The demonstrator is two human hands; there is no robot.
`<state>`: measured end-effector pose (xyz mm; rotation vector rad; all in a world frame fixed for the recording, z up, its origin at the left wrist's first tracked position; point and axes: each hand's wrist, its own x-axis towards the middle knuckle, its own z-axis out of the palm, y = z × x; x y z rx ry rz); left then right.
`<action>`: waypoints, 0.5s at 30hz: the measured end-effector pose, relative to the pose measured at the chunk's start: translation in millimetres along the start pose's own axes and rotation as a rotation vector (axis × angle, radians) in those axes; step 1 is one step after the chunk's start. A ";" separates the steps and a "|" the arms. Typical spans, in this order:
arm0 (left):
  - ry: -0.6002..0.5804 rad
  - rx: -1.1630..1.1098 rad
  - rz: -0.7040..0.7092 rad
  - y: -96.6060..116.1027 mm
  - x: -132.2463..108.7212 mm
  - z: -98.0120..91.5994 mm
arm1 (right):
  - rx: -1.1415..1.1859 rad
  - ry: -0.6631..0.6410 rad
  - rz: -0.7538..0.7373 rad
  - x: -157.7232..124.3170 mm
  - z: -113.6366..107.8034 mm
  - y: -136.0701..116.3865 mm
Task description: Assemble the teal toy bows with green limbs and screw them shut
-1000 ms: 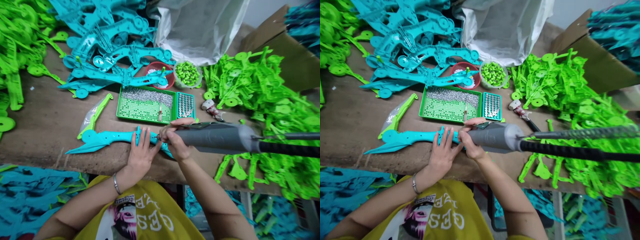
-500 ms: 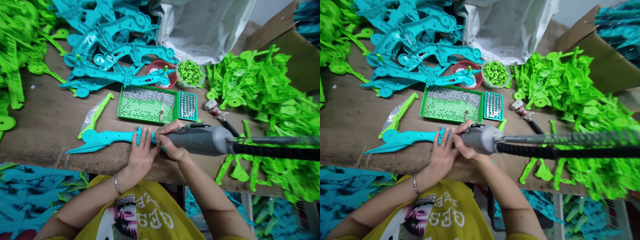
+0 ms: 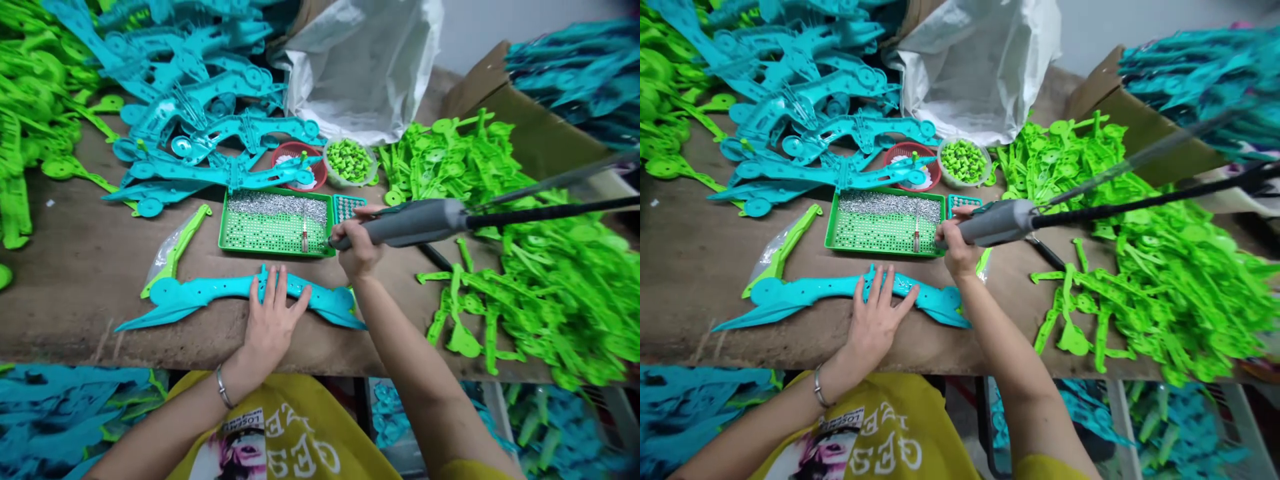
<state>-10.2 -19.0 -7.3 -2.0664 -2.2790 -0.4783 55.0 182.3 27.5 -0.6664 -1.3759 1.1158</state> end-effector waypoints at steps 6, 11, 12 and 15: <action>-0.026 0.009 -0.006 0.8 1.9 -3.5 | -0.049 -0.011 0.017 2.5 0.8 17.4; -0.019 0.028 0.006 1.2 3.1 -5.6 | -0.075 -0.024 0.027 6.4 3.0 15.1; -0.017 0.028 0.007 1.2 3.0 -5.5 | -0.073 -0.025 0.032 6.8 3.7 14.4; -0.013 0.022 0.006 1.0 2.2 -4.6 | -0.065 -0.041 0.049 8.0 6.6 13.9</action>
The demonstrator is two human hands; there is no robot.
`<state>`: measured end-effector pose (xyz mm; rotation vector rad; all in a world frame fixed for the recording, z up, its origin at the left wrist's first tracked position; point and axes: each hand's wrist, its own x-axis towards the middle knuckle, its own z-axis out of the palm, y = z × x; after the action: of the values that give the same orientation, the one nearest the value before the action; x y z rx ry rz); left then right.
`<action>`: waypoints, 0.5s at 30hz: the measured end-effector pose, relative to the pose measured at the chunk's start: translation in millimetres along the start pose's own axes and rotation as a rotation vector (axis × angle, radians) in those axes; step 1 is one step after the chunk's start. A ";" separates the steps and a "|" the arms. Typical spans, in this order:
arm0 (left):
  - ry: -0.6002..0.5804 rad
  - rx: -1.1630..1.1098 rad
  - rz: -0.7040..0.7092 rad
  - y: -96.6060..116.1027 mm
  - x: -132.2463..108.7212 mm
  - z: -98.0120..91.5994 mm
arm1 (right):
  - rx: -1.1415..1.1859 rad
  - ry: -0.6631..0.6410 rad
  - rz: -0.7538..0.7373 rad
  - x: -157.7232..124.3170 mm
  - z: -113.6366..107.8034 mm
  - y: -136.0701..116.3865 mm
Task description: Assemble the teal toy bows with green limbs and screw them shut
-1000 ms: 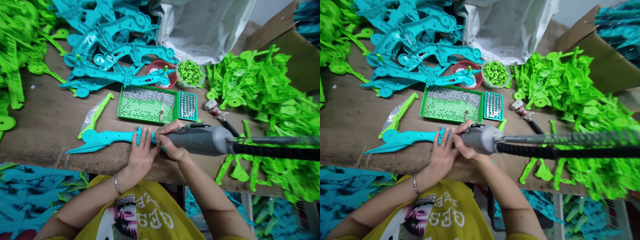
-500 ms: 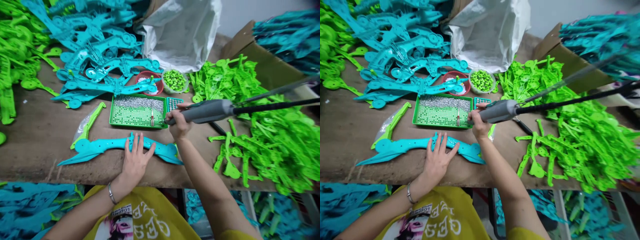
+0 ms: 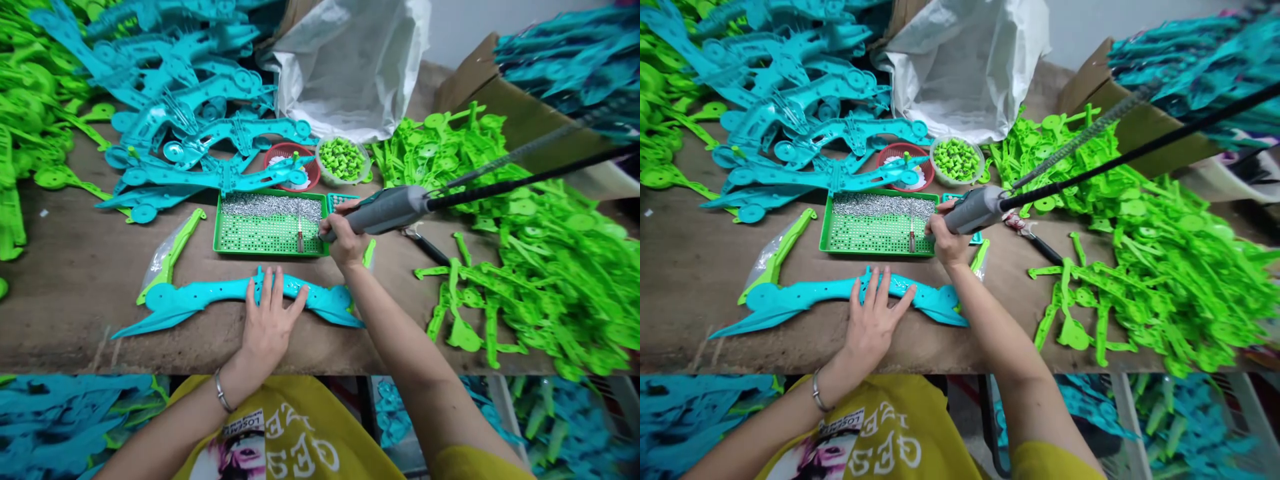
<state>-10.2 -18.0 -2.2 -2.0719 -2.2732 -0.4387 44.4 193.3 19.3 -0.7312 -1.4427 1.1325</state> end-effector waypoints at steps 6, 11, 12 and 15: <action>0.020 0.010 0.004 -0.9 -1.0 0.9 | 0.029 0.020 0.023 2.4 5.0 -7.3; -0.045 0.004 -0.020 7.0 0.7 -6.3 | 0.074 0.034 -0.070 -12.7 -15.5 -46.9; -0.067 -0.004 -0.025 10.7 1.5 -7.6 | 0.081 0.023 -0.063 -19.2 -23.0 -57.3; -0.098 -0.046 0.011 24.5 4.6 -7.8 | 0.095 -0.005 -0.011 -43.4 -46.5 -82.4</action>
<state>12.0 -13.6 10.7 -2.1726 -2.3250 -0.4010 110.5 136.4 76.1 -0.6539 -1.3855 1.1871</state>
